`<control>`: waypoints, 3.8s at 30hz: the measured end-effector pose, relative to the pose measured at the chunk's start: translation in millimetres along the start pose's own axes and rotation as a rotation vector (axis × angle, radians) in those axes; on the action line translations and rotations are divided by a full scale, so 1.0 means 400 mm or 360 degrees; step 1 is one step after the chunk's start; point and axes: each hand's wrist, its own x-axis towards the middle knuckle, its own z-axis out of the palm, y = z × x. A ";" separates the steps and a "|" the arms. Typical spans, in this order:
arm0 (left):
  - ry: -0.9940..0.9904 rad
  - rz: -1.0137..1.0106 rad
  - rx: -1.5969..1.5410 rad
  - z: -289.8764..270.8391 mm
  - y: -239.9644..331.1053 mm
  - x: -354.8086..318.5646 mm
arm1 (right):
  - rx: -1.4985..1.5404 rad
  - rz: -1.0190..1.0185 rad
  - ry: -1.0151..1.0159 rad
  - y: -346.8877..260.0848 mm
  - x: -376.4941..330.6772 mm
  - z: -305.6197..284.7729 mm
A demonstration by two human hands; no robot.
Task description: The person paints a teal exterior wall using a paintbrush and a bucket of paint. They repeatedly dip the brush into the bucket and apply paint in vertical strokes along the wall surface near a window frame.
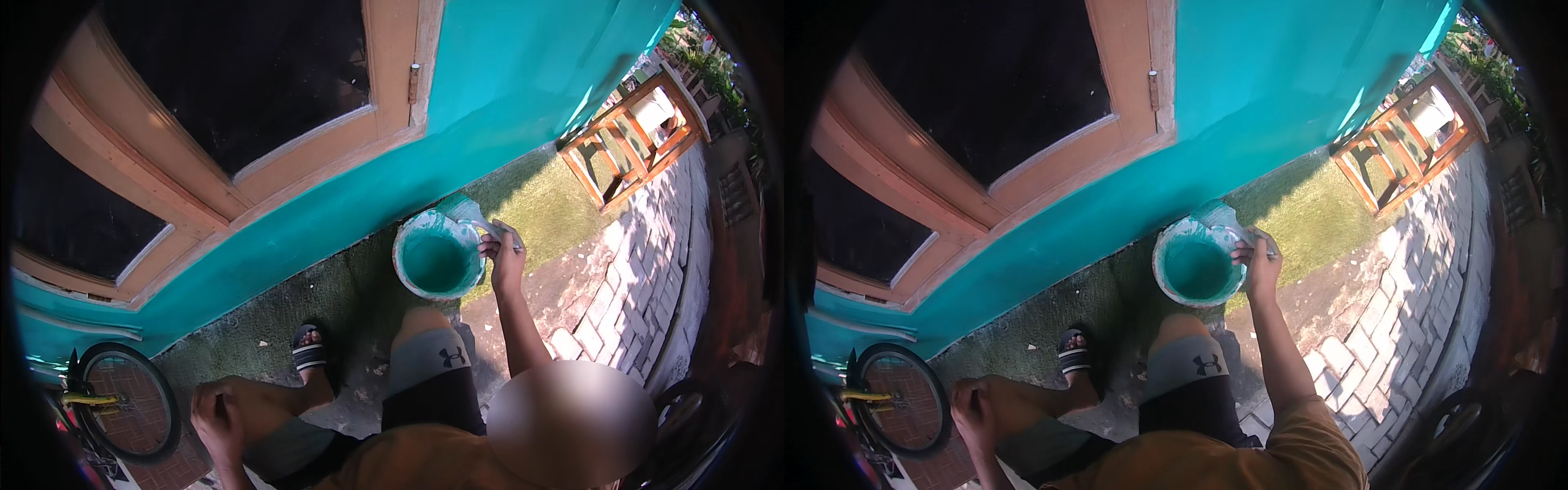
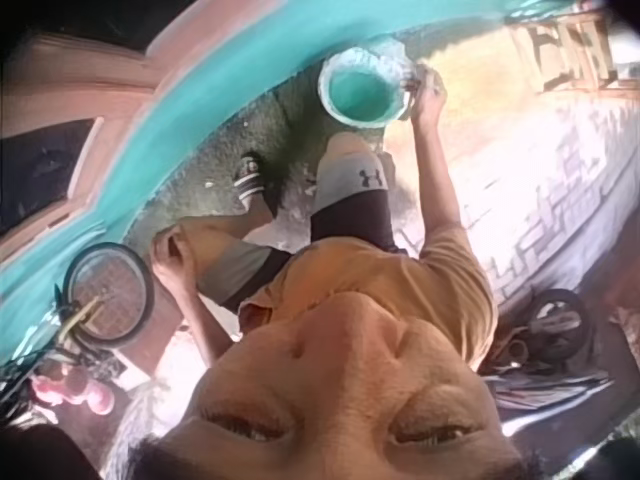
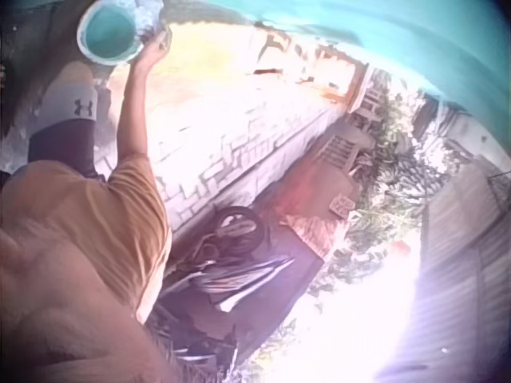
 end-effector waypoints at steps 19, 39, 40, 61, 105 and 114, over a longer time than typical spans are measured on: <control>-0.1515 0.1063 -0.0072 0.144 0.300 0.172 | 0.0200 -0.0693 -0.0099 -0.517 0.097 0.316; -0.1522 0.0986 -0.0270 0.217 0.267 0.191 | 0.0057 -0.0667 -0.0026 -0.533 0.125 0.347; -0.1521 0.0975 -0.0262 0.216 0.269 0.193 | 0.0090 -0.0762 -0.0030 -0.587 0.110 0.360; -0.1518 0.0944 -0.0183 0.193 0.253 0.189 | 0.0005 -0.0481 0.0084 -0.336 0.117 0.322; -0.1742 0.0819 -0.0146 0.171 0.267 0.232 | 0.0228 -0.0564 0.0217 -0.362 0.106 0.294; -0.1721 0.0792 -0.0191 0.208 0.279 0.241 | 0.0051 -0.0777 0.0069 -0.624 0.128 0.365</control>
